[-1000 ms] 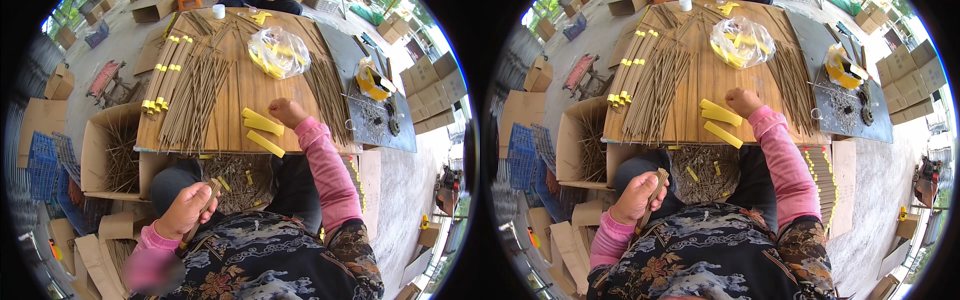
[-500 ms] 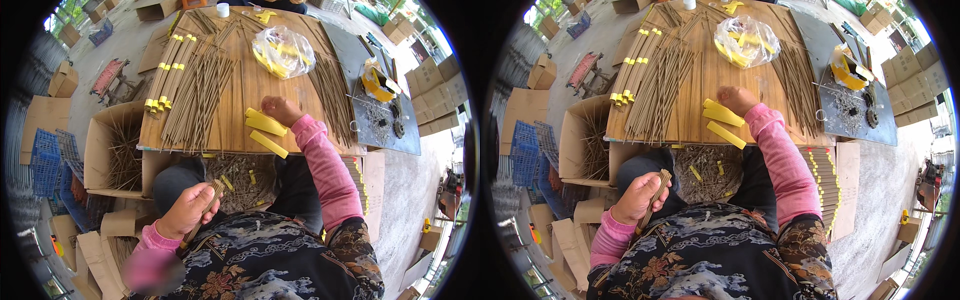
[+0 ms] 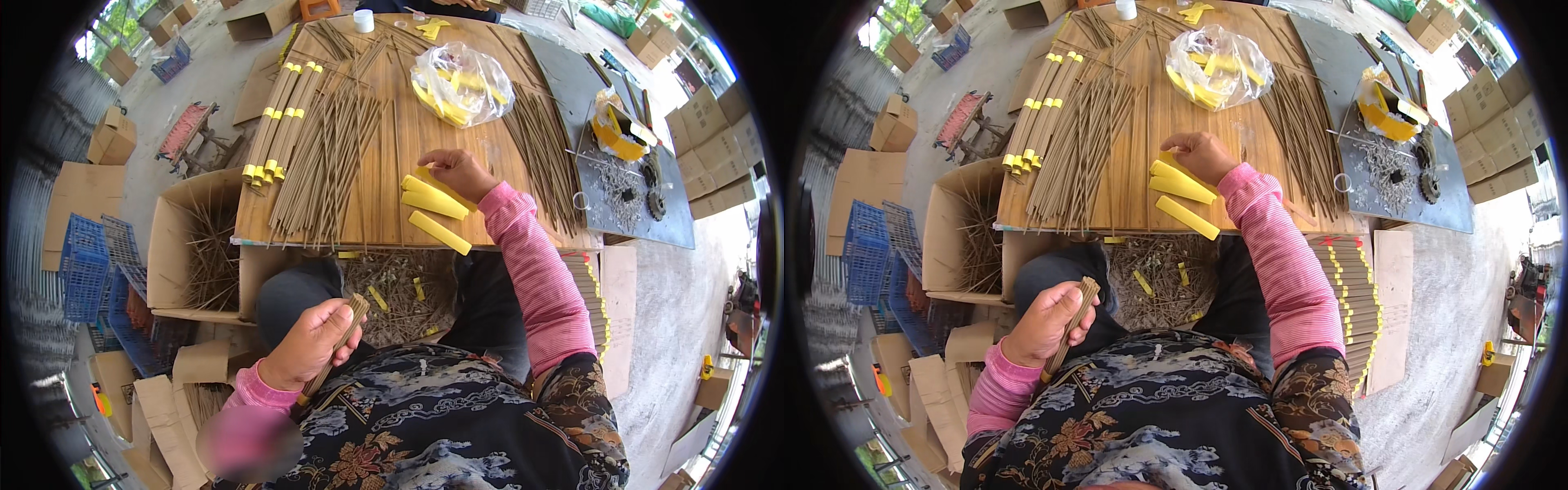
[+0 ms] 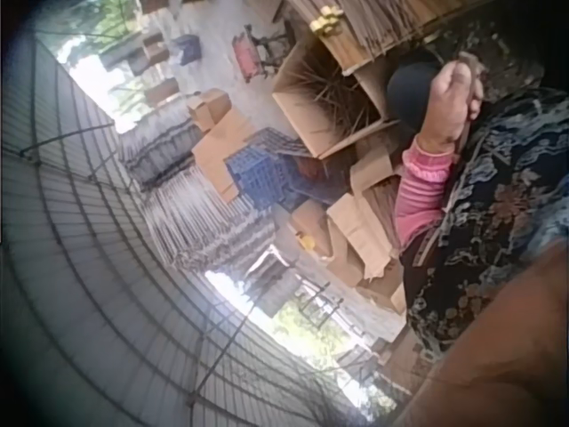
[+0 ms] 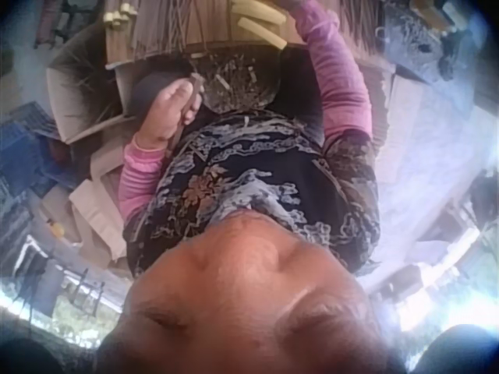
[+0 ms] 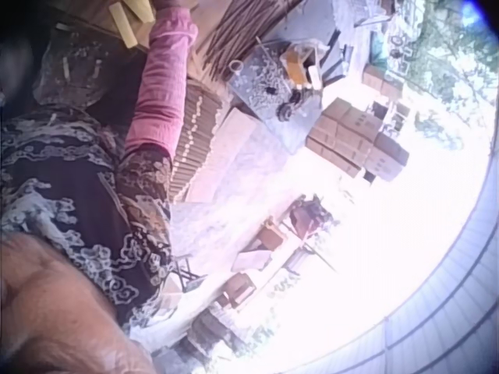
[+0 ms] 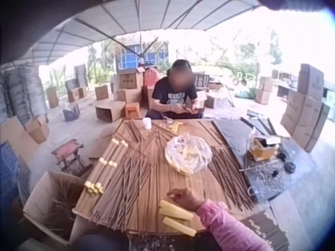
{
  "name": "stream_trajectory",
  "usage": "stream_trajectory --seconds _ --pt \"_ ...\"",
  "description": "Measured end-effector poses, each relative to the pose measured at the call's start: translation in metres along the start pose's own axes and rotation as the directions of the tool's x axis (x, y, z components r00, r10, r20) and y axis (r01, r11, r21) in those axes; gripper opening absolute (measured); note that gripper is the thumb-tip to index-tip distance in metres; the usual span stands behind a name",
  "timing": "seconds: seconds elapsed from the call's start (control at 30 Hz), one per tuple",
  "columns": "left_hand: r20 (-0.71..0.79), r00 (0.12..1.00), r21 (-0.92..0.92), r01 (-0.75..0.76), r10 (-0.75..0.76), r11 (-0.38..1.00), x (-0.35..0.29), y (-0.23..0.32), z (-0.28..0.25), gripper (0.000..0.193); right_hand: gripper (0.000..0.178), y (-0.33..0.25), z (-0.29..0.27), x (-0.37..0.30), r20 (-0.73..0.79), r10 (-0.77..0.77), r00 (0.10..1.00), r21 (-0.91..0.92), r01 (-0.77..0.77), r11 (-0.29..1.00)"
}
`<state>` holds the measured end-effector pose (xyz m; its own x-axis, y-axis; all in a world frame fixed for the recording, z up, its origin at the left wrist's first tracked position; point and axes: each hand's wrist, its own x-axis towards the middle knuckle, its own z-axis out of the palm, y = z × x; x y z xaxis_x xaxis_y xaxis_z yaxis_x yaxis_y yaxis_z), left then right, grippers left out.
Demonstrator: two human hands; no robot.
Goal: The person gathers thin sticks from a cardboard box, aligns them into bundles, and secures each bundle with a yellow paper band. They repeat this process multiple times, placing completed bundles on a nearby surface.
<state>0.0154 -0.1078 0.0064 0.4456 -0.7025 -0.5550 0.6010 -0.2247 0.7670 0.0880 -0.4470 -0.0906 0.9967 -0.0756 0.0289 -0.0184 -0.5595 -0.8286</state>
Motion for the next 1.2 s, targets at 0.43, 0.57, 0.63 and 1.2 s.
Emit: stream_trajectory --seconds 0.43,0.57,0.63,1.2 --pt "-0.022 1.000 0.046 -0.006 0.007 0.999 -0.006 -0.001 0.013 0.033 0.028 0.007 0.018 -0.014 -0.177 -0.120 0.977 0.036 0.128 0.991" --pt "-0.014 1.000 0.037 -0.013 0.013 0.999 -0.005 -0.001 0.014 0.033 0.025 -0.003 0.012 -0.019 -0.092 -0.008 0.996 0.011 0.009 1.000" --pt "-0.009 1.000 0.037 -0.017 0.018 0.999 -0.004 -0.001 0.015 0.034 0.023 -0.005 0.012 -0.021 -0.085 0.004 0.996 0.025 -0.002 1.000" --pt "-0.022 1.000 0.025 0.016 -0.016 1.000 0.007 0.005 0.014 0.034 0.019 0.008 0.015 -0.016 -0.076 0.032 0.997 -0.053 -0.036 0.998"
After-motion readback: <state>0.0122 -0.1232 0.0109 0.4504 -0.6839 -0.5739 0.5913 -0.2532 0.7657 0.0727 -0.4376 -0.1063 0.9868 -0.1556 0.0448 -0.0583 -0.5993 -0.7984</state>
